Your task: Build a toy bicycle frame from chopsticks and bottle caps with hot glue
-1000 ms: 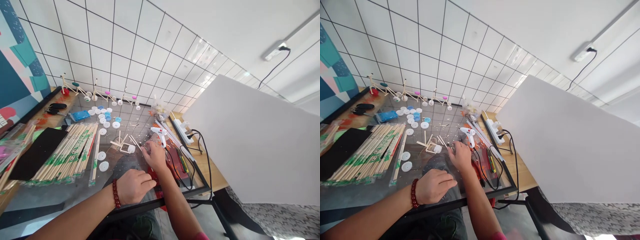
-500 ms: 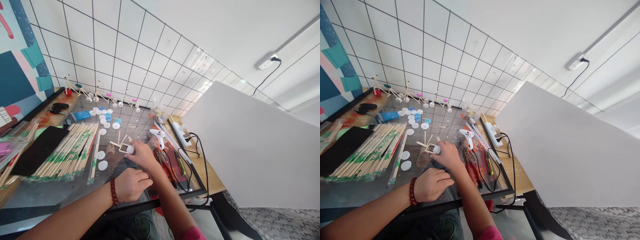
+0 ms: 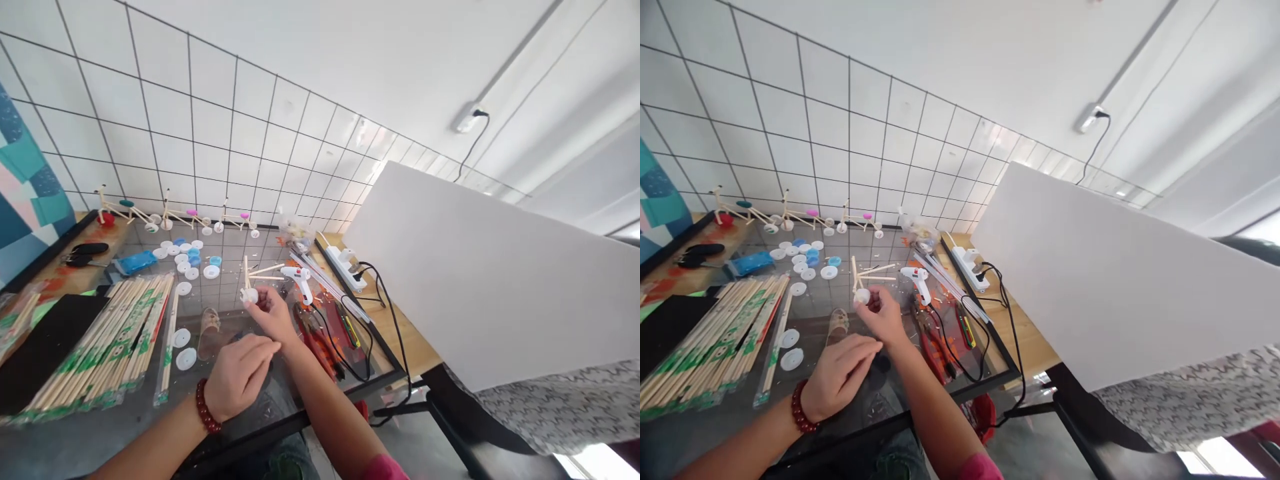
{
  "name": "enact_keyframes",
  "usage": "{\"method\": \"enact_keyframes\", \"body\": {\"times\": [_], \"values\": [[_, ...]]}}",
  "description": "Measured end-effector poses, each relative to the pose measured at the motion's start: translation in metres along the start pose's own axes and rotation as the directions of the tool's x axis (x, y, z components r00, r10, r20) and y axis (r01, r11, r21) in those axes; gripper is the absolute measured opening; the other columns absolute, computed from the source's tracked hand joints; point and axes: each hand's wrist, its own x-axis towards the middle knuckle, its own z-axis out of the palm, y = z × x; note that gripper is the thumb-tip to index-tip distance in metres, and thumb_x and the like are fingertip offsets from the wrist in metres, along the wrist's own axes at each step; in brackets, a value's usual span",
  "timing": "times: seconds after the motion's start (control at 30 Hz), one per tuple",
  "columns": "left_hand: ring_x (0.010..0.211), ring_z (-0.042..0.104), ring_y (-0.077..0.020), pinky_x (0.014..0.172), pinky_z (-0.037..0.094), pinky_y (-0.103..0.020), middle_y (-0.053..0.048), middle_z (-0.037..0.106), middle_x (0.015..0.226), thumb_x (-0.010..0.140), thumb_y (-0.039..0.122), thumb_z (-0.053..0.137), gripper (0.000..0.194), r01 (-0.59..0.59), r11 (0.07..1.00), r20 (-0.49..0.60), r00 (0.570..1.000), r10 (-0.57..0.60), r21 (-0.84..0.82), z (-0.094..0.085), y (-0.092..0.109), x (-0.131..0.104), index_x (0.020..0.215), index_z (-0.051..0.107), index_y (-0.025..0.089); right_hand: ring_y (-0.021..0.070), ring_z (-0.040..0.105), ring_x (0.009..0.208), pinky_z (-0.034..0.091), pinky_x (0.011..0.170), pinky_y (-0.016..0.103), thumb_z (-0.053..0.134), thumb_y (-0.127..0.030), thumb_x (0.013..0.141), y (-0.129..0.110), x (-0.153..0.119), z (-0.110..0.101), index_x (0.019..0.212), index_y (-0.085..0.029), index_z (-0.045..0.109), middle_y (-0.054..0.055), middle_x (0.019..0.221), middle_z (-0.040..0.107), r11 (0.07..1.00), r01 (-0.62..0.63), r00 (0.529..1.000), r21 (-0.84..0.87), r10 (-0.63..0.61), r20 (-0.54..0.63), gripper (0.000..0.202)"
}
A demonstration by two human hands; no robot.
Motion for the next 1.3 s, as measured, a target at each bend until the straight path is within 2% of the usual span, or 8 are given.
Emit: {"method": "enact_keyframes", "body": {"times": [0.13,0.3,0.5,0.67,0.83,0.97,1.1,1.3], "values": [[0.097,0.064,-0.0197,0.086,0.057,-0.037,-0.009,0.064,0.111,0.092,0.016,0.057,0.032,0.260,0.966,-0.234,0.939,-0.251,0.005,-0.004,-0.007,0.003,0.124,0.056,0.021,0.0131,0.058,0.070,0.050,0.068,0.027,0.077,-0.042,0.071,-0.001,0.001,0.002,0.101,-0.021,0.058,0.000,0.085,0.067,0.986,-0.012,1.000,0.168,0.013,0.001,0.041],[0.126,0.054,-0.0289,0.107,0.046,-0.048,-0.014,0.052,0.136,0.084,0.031,0.072,0.065,0.445,0.891,-0.383,0.809,-0.445,-0.094,-0.009,-0.027,0.008,0.142,0.044,0.024,0.0126,0.059,0.072,0.049,0.070,0.026,0.082,-0.038,0.067,-0.003,-0.006,0.005,0.099,-0.021,0.062,-0.001,0.083,0.066,0.981,-0.025,0.998,0.191,0.013,0.067,0.042],[0.140,0.044,-0.0330,0.116,0.035,-0.052,-0.015,0.045,0.152,0.071,0.038,0.082,0.090,0.633,0.649,-0.273,0.594,-0.757,-0.422,-0.014,-0.048,0.014,0.149,0.038,0.026,0.0116,0.057,0.069,0.047,0.066,0.024,0.084,-0.037,0.064,0.005,-0.009,0.012,0.096,-0.021,0.063,-0.003,0.079,0.064,0.982,-0.036,0.991,0.183,0.011,0.137,0.041],[0.131,0.054,-0.0312,0.107,0.047,-0.047,-0.013,0.058,0.141,0.063,0.037,0.087,0.084,0.652,0.364,-0.100,0.405,-0.909,-0.666,-0.015,-0.054,0.017,0.138,0.053,0.025,0.0111,0.060,0.071,0.049,0.071,0.025,0.080,-0.034,0.070,0.013,-0.010,0.015,0.100,-0.021,0.064,-0.002,0.085,0.068,0.971,-0.060,0.978,0.231,0.011,0.209,0.036],[0.110,0.065,-0.0300,0.095,0.054,-0.045,-0.009,0.073,0.110,0.052,0.036,0.091,0.063,0.674,0.304,-0.025,0.390,-0.921,-0.673,-0.021,-0.048,0.026,0.109,0.070,0.019,0.0115,0.062,0.073,0.050,0.075,0.027,0.079,-0.036,0.072,0.017,-0.010,0.014,0.103,-0.021,0.067,-0.002,0.088,0.069,0.972,-0.064,0.971,0.224,0.009,0.239,0.037],[0.104,0.065,-0.0271,0.092,0.054,-0.042,-0.006,0.074,0.102,0.050,0.035,0.092,0.057,0.657,0.315,-0.057,0.382,-0.922,-0.685,-0.023,-0.050,0.028,0.101,0.071,0.018,0.0123,0.063,0.073,0.052,0.075,0.028,0.085,-0.033,0.063,0.017,-0.005,0.009,0.104,-0.019,0.069,-0.002,0.083,0.069,0.953,-0.191,0.959,0.233,0.131,0.251,0.046],[0.107,0.064,-0.0252,0.094,0.051,-0.039,-0.006,0.073,0.104,0.050,0.032,0.092,0.057,0.631,0.352,-0.125,0.375,-0.918,-0.691,-0.023,-0.056,0.026,0.102,0.071,0.018,0.0120,0.063,0.069,0.051,0.070,0.027,0.080,-0.024,0.067,0.016,0.002,-0.001,0.102,-0.018,0.066,-0.003,0.077,0.067,0.928,-0.244,0.969,0.282,0.240,0.050,0.038],[0.106,0.063,-0.0256,0.092,0.052,-0.039,-0.007,0.072,0.104,0.051,0.031,0.092,0.057,0.653,0.363,-0.151,0.358,-0.922,-0.665,-0.024,-0.059,0.023,0.104,0.072,0.018,0.0120,0.062,0.071,0.050,0.071,0.027,0.067,-0.022,0.075,0.015,0.008,-0.010,0.105,-0.020,0.064,-0.003,0.079,0.065,0.949,-0.120,0.986,0.291,0.149,-0.080,0.031]]}}
